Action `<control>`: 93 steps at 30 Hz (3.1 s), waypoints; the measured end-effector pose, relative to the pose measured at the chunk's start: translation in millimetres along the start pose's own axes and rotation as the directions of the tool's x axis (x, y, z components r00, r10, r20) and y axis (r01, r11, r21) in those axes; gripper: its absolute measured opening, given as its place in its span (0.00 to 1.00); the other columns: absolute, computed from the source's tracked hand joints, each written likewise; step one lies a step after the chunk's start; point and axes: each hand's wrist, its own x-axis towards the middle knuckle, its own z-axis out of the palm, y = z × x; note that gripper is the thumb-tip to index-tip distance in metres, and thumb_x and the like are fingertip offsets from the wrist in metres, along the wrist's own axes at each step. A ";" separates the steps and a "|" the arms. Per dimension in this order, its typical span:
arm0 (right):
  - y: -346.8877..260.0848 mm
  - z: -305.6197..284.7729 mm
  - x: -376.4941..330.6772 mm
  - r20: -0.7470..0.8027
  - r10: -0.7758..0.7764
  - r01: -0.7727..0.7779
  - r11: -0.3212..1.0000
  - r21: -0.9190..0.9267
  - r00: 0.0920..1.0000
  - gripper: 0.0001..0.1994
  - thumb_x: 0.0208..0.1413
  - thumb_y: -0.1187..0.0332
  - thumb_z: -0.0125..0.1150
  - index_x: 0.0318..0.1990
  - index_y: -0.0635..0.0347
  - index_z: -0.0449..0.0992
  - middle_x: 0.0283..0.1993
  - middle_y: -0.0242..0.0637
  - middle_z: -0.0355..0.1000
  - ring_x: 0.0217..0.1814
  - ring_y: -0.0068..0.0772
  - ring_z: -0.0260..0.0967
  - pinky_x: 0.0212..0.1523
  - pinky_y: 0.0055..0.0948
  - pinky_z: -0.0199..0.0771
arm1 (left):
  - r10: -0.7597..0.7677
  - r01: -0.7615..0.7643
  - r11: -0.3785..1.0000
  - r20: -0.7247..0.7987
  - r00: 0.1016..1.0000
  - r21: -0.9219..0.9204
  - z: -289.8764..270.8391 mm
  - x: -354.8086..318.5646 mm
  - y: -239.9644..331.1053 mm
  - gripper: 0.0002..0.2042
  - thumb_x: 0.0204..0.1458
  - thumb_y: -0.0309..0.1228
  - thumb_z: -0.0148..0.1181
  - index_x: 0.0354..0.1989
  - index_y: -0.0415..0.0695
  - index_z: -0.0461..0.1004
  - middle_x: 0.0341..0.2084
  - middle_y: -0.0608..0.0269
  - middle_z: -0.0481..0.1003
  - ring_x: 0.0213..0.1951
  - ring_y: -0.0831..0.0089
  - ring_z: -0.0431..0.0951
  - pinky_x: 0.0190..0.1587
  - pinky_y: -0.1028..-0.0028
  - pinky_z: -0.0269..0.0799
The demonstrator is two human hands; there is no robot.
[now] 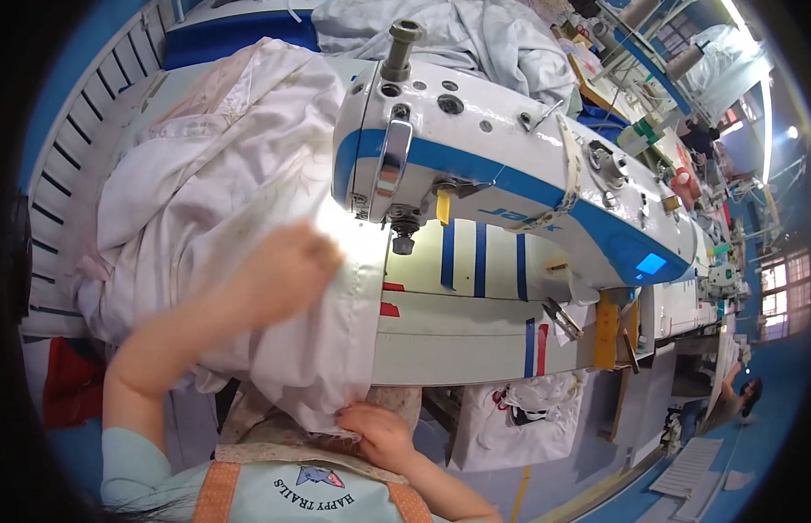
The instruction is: Sewing the edges and seams of white fabric to construct pillowcases using an industrial sewing machine.
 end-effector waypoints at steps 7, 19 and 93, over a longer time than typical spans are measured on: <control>10.1 -5.2 6.1 0.002 -0.103 0.103 0.993 -0.049 0.995 0.13 0.34 0.80 0.55 0.32 0.60 0.76 0.34 0.38 0.75 0.37 0.39 0.74 0.42 0.34 0.75 | 0.013 -0.017 0.999 -0.105 0.994 -0.030 2.7 -43.5 33.3 0.18 0.34 0.31 0.58 0.40 0.53 0.74 0.33 0.68 0.66 0.39 0.69 0.65 0.54 0.60 0.59; 0.7 -21.9 33.1 -0.037 -0.232 0.224 0.964 -0.144 0.972 0.09 0.37 0.76 0.59 0.30 0.59 0.76 0.33 0.37 0.75 0.37 0.37 0.74 0.41 0.32 0.75 | 0.109 -0.109 0.993 -0.020 0.994 -0.040 -2.4 -9.5 -15.9 0.18 0.37 0.33 0.58 0.41 0.60 0.74 0.35 0.68 0.67 0.40 0.68 0.67 0.57 0.54 0.56; 18.5 -55.6 142.3 -0.050 -0.365 0.301 0.830 -0.470 0.930 0.07 0.38 0.80 0.60 0.29 0.61 0.73 0.32 0.37 0.72 0.38 0.38 0.71 0.38 0.33 0.73 | 0.093 -0.094 0.995 0.012 0.996 0.023 -6.0 -28.6 19.6 0.11 0.34 0.29 0.54 0.30 0.43 0.70 0.31 0.63 0.68 0.38 0.69 0.69 0.45 0.71 0.66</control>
